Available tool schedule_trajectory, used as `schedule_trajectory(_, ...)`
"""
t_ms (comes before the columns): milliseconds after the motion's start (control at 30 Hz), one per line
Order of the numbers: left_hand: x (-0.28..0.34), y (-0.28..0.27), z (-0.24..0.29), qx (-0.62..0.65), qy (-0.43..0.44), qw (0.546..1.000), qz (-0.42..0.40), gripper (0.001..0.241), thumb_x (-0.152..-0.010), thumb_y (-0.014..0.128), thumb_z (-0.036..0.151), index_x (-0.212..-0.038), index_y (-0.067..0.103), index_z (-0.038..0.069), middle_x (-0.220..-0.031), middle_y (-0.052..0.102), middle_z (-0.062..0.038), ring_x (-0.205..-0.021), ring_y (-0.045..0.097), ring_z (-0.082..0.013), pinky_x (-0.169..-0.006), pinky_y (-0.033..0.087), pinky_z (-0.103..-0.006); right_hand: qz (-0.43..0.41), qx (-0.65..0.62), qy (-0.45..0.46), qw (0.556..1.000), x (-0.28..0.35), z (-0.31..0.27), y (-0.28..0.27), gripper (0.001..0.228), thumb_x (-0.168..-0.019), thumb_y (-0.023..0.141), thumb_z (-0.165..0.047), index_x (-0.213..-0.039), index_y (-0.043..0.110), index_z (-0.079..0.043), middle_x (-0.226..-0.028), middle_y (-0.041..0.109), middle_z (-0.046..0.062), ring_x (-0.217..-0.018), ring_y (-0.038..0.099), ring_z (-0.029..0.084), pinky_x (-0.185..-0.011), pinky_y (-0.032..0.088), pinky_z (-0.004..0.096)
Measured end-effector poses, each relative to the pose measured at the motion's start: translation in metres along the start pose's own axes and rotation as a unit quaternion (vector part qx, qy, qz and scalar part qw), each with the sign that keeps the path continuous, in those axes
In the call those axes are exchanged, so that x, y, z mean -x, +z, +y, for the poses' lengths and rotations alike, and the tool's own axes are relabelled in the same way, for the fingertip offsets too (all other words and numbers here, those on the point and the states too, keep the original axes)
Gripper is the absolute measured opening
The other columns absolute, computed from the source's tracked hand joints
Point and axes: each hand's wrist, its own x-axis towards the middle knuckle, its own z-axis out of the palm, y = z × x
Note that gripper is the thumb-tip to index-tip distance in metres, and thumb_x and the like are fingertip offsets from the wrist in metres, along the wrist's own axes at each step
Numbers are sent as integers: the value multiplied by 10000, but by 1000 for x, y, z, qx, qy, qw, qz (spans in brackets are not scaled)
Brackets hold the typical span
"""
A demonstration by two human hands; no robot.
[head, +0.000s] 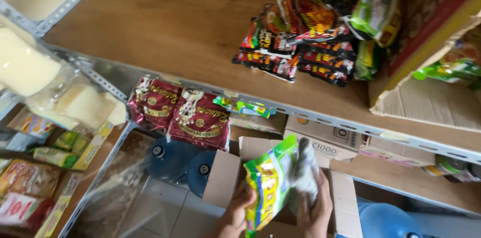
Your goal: The recorder is picking up various instant noodle packets from a metal shelf and placing them into a cardboard box.
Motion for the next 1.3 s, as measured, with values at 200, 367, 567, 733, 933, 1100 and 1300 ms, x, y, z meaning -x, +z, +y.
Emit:
schedule_trajectory(200, -17, 28, -25, 34, 44, 981, 185, 643, -864, 686, 363, -1415, 510, 81, -1237, 673, -72, -1091, 668, -193, -944, 544, -363, 21, 44, -74, 996, 20, 13, 0, 449, -1003, 529, -248, -1376, 598, -8, -1310, 592, 259, -1159, 621, 327, -924, 452, 364)
schedule_trajectory(367, -16, 42, -6, 34, 39, 990, 132, 584, -928, 648, 408, -1385, 539, 61, -1210, 680, -80, -1064, 680, -180, -928, 557, -347, -208, 237, 212, 925, 31, 245, -26, 456, -919, 610, -295, -1326, 679, -101, -1207, 801, 73, -988, 815, 235, -835, 631, 336)
schedule_trajectory(567, -13, 39, -9, 58, 46, 994, 79, 564, -978, 614, 438, -1367, 554, 34, -1207, 684, -104, -1062, 682, -190, -927, 560, -347, -148, -172, 213, 950, 9, 71, -35, 850, -770, 742, -298, -1515, 455, -6, -1324, 701, 152, -1235, 648, 250, -1057, 463, 383)
schedule_trajectory(733, -15, 62, 28, -155, 127, 972, 119, 569, -985, 585, 356, -1440, 499, 25, -1311, 649, -117, -1206, 611, -212, -1030, 488, -361, -80, -288, 354, 886, 27, 37, -22, 819, -703, 830, -243, -1419, 513, -4, -1258, 704, 168, -1131, 685, 268, -988, 522, 416)
schedule_trajectory(933, -16, 78, 43, -319, 212, 919, 98, 749, -1016, 654, 435, -1508, 290, 3, -1415, 521, -162, -1297, 519, -292, -1118, 403, -430, 52, -140, 240, 959, 40, 19, -13, 705, -770, 905, -101, -1379, 597, 76, -1051, 715, 249, -831, 660, 286, -733, 537, 435)
schedule_trajectory(1100, 0, 79, 31, -365, 228, 901, 50, 851, -1010, 557, 558, -1604, 228, 45, -1482, 457, -113, -1345, 473, -247, -1122, 381, -375, -8, 63, -76, 995, 22, -73, -1, 734, -672, 898, -337, -1275, 618, -27, -1046, 702, 119, -931, 702, 193, -792, 549, 369)
schedule_trajectory(1300, 16, -12, -45, -112, -6, 989, 96, 765, -929, 618, 537, -1507, 415, 79, -1348, 597, -121, -1180, 612, -248, -1001, 513, -413, -66, 330, -309, 889, 7, -77, -10, 479, -748, 791, -201, -1220, 808, -284, -1196, 704, 72, -993, 655, 233, -853, 512, 415)
